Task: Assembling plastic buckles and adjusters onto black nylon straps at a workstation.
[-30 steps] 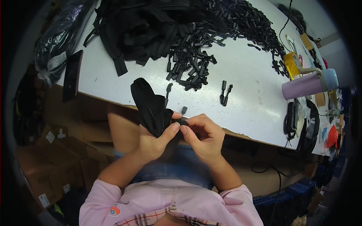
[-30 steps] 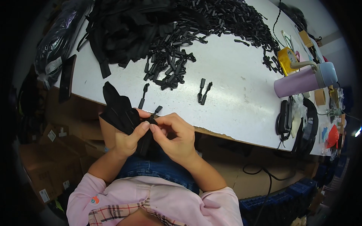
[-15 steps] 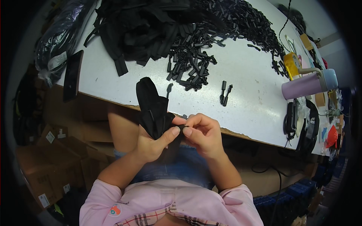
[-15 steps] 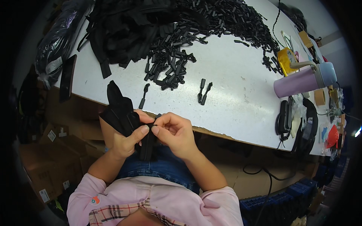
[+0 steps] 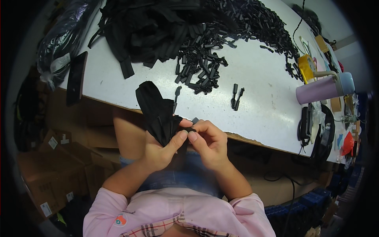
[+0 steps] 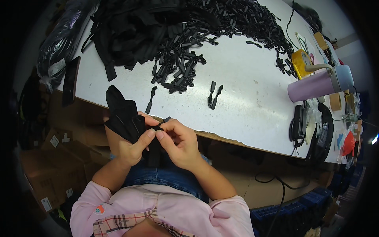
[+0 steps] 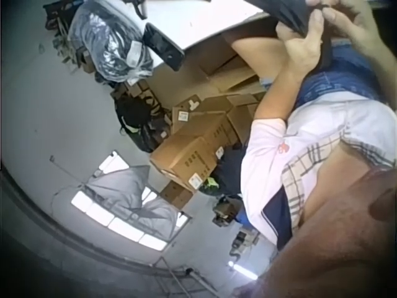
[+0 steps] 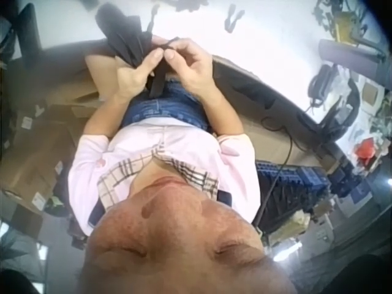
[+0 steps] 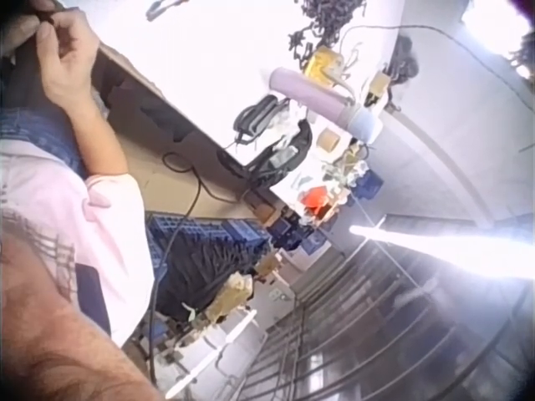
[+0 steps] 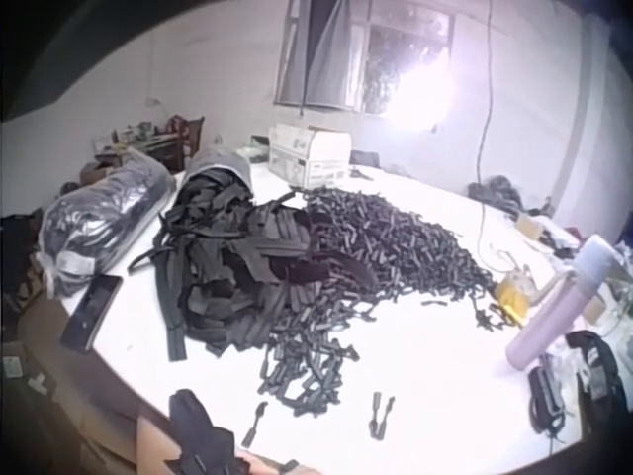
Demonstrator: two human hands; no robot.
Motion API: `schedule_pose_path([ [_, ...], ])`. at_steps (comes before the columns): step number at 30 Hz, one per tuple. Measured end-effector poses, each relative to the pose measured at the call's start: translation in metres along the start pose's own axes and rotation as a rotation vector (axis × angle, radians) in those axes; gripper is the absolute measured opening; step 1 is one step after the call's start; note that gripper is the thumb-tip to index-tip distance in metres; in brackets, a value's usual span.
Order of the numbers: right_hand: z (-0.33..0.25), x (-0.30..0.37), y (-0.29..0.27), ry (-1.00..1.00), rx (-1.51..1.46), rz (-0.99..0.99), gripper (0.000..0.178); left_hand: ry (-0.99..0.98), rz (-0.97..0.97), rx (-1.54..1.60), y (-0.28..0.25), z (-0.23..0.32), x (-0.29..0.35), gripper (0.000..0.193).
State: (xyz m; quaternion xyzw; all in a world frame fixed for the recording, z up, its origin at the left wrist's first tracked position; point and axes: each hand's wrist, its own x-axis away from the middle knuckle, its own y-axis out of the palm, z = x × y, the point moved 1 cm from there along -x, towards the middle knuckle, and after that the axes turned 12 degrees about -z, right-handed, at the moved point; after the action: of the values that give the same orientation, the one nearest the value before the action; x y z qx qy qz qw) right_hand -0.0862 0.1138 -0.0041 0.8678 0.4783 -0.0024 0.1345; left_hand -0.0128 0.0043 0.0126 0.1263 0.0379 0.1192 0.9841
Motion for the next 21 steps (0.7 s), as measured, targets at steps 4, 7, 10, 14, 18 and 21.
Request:
schedule_pose_path([
  [4, -0.003, 0.0, -0.003, 0.143, -0.183, -0.058, 0.008, 0.037, -0.041, -0.065, -0.006, 0.004, -0.002, 0.017],
  [7, 0.001, 0.0, -0.004, 0.049, -0.055, -0.054, 0.008, 0.012, -0.077, -0.156, -0.01, 0.008, -0.003, 0.016],
  [10, -0.001, 0.0, -0.001, -0.16, 0.28, 0.003, 0.007, -0.122, -0.092, 0.04, -0.014, 0.008, -0.003, 0.014],
  [14, -0.008, -0.008, 0.001, -0.036, 0.158, -0.008, 0.008, -0.105, -0.021, -0.056, -0.011, 0.001, 0.002, 0.012],
  [18, -0.008, -0.008, -0.002, 0.112, 0.095, -0.167, 0.011, 0.022, 0.064, -0.087, -0.009, 0.008, 0.0, 0.012],
  [21, -0.006, -0.005, 0.005, 0.122, 0.41, -0.427, 0.015, -0.046, 0.078, -0.01, -0.019, 0.009, -0.007, 0.018],
])
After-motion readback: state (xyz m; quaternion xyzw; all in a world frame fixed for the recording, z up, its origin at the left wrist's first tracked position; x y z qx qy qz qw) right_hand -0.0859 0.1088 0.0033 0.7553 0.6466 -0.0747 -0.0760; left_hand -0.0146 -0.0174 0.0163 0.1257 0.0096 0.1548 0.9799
